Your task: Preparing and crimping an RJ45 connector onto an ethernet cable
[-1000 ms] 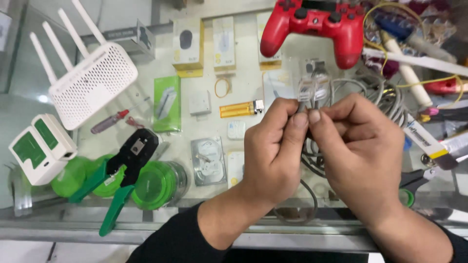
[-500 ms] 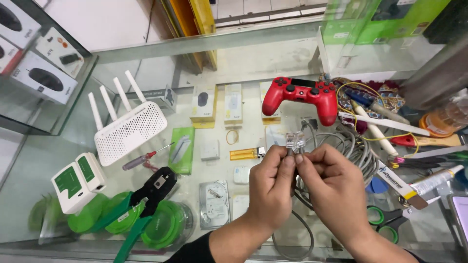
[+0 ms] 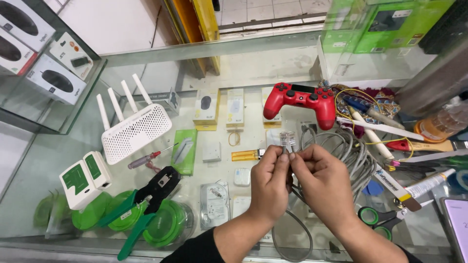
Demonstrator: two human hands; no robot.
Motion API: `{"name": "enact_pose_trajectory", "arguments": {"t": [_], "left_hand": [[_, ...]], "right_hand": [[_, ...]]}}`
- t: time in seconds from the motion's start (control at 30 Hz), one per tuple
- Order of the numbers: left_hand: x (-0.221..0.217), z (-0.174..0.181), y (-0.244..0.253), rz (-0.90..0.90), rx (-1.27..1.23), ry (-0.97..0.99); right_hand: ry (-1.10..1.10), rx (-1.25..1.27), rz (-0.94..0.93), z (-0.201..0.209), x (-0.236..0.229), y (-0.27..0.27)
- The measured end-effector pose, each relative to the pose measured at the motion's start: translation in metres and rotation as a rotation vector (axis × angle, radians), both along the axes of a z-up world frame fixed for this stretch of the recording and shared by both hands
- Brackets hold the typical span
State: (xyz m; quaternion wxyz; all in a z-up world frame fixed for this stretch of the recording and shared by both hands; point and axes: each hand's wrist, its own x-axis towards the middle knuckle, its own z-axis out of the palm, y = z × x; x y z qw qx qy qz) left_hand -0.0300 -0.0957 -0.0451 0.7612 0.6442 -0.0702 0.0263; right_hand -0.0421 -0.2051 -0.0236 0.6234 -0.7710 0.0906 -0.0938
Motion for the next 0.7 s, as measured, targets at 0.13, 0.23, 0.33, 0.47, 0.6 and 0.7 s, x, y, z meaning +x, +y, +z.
{"name": "enact_pose_trajectory", "arguments": {"t": [0.13, 0.23, 0.33, 0.47, 0.6, 0.7], "left_hand": [[-0.004, 0.002, 0.0, 0.01, -0.022, 0.001], [-0.005, 0.002, 0.002, 0.001, -0.007, -0.046], [-0.004, 0.002, 0.003, -0.018, -0.012, -0.048], [-0.005, 0.001, 0.003, -0.044, -0.073, -0.001], [-0.004, -0.001, 0.002, -0.038, -0.062, -0.023], [-0.004, 0.0, 0.001, -0.033, -0.065, -0.029]], "right_hand": [[-0.009, -0.12, -0.016, 0.009, -0.005, 0.002], [0.011, -0.176, -0.036, 0.01, -0.006, 0.003], [-0.016, -0.142, -0.026, 0.007, -0.008, 0.002], [-0.058, -0.153, -0.016, 0.007, -0.01, 0.004], [-0.061, -0.225, -0.034, 0.009, -0.01, 0.004], [-0.067, -0.203, -0.037, 0.009, -0.01, 0.005]]}}
